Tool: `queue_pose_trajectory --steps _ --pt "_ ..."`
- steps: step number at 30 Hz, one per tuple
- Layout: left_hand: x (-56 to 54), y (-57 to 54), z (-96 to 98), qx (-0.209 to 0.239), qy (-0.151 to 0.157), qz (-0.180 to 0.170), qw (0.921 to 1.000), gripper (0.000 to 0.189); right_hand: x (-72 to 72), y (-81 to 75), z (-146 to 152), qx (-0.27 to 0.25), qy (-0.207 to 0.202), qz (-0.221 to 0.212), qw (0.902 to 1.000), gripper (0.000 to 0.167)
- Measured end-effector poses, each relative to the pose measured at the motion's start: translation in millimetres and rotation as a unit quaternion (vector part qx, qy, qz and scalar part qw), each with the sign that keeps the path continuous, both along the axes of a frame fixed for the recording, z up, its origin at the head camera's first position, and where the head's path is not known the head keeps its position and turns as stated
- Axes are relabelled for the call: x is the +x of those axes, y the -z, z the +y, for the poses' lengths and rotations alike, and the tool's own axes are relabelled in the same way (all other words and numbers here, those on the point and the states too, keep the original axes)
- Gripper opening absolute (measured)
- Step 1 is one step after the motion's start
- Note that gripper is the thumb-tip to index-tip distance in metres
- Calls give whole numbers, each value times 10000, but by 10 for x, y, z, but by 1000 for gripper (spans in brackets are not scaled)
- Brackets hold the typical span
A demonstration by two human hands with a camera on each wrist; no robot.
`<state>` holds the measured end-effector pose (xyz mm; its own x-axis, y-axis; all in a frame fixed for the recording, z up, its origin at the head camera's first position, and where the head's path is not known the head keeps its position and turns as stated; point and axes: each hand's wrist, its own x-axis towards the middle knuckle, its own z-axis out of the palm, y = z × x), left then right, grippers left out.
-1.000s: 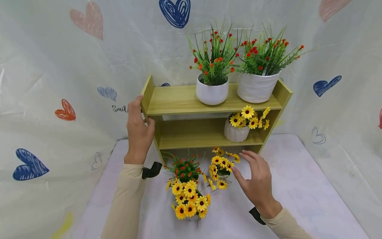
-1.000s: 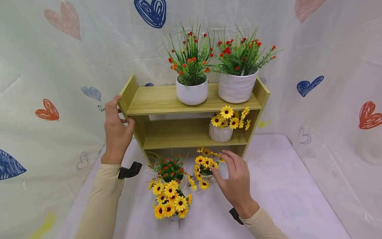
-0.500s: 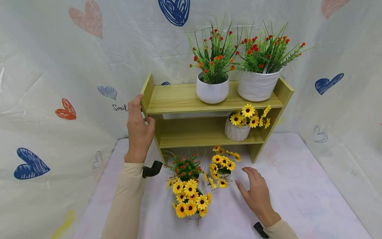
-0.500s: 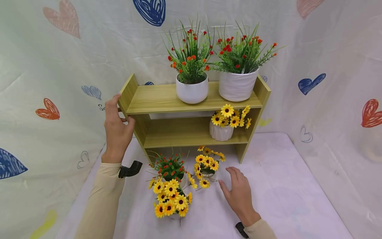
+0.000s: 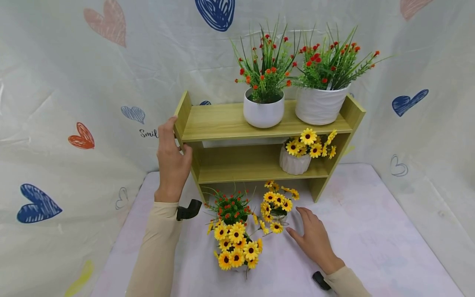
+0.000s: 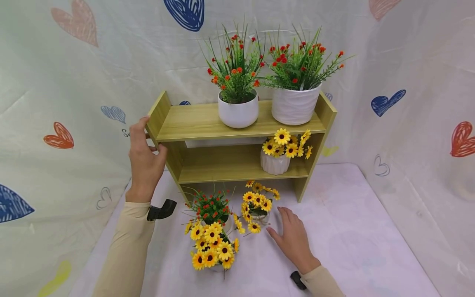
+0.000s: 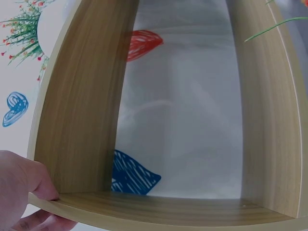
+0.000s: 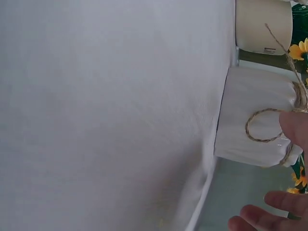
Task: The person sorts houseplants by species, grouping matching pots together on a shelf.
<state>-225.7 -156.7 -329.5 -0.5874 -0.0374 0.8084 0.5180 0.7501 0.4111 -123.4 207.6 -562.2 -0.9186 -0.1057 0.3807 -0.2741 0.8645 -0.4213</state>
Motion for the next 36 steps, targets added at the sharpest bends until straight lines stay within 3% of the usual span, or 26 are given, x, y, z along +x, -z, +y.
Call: queue_pose_trajectory --steps 8,19,27,36 --pt "9 -3 1 103 16 -49 9999 71 -106 -18 -22 26 -188 -249 9995 84" --pt "17 -12 -2 -9 41 -27 10000 70 -269 -10 -71 -642 -518 -608 9947 80" --pt "18 -14 4 28 28 -60 10000 70 -350 -7 -135 -1251 -636 -1347 9809 82" --pt "13 -12 4 53 6 -62 10000 70 -431 -8 -197 -1760 -777 -1563 9688 82"
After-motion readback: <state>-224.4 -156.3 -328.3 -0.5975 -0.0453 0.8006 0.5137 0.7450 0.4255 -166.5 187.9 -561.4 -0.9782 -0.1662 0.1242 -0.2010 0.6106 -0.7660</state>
